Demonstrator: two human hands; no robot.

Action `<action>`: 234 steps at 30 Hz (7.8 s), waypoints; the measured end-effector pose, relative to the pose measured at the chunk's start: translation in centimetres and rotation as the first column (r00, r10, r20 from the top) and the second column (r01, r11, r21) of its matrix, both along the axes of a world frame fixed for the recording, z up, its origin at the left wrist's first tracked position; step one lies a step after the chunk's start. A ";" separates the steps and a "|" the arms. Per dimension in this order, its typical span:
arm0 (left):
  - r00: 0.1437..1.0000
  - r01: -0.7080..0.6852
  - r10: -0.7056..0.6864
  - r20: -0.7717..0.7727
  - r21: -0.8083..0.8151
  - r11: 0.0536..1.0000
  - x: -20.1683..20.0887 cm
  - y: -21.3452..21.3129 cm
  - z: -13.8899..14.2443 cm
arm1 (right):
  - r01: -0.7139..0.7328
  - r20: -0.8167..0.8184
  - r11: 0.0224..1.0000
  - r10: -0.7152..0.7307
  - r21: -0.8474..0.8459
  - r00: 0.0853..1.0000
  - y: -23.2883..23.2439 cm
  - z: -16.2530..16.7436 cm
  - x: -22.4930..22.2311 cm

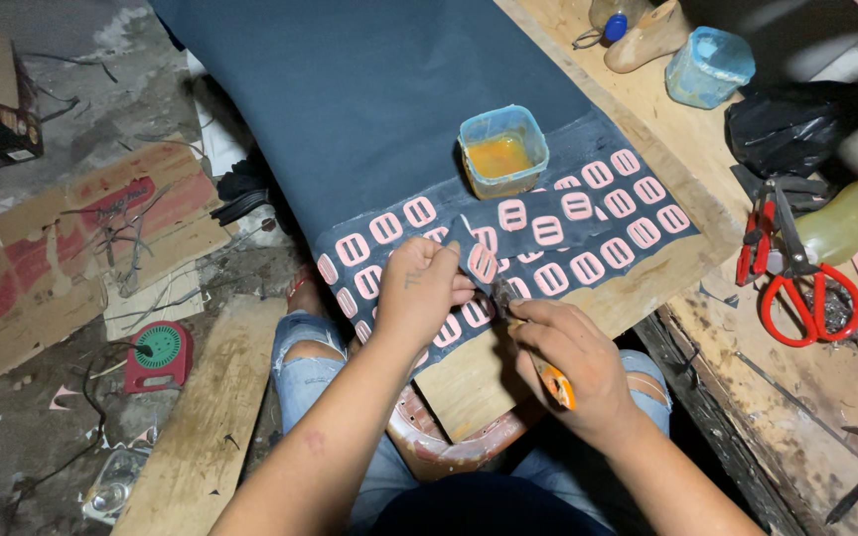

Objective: The person applies a yellowish adhesive to small rectangular patches on a dark sheet using a brush. They then cut a strip from the sheet with scissors and continue applying adhesive to additional patches.

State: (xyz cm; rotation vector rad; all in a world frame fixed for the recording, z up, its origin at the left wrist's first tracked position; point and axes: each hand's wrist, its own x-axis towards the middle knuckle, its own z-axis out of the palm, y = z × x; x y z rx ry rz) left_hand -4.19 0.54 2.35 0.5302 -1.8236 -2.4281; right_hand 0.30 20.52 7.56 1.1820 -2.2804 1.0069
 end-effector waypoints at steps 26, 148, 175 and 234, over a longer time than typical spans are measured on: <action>0.998 -0.065 0.068 -0.016 0.115 0.991 1.4 -2.6 -2.7 | 0.031 0.238 0.977 0.020 -0.209 0.971 -3.0 -3.0 -1.7; 0.905 -0.397 0.003 -0.426 -0.841 0.368 2.5 -5.8 -2.1 | 0.287 0.227 0.954 -0.262 -0.086 0.938 -4.0 1.8 -18.7; 0.934 -0.316 0.003 -0.358 -0.820 0.477 4.2 -5.7 -3.3 | 0.274 0.394 0.953 -0.304 0.132 0.867 -7.1 -2.4 -12.7; 0.931 -0.312 -0.025 -0.365 -0.826 0.470 4.9 -5.8 -2.8 | 0.005 0.167 0.969 -0.048 0.248 0.985 -9.6 -1.5 -12.3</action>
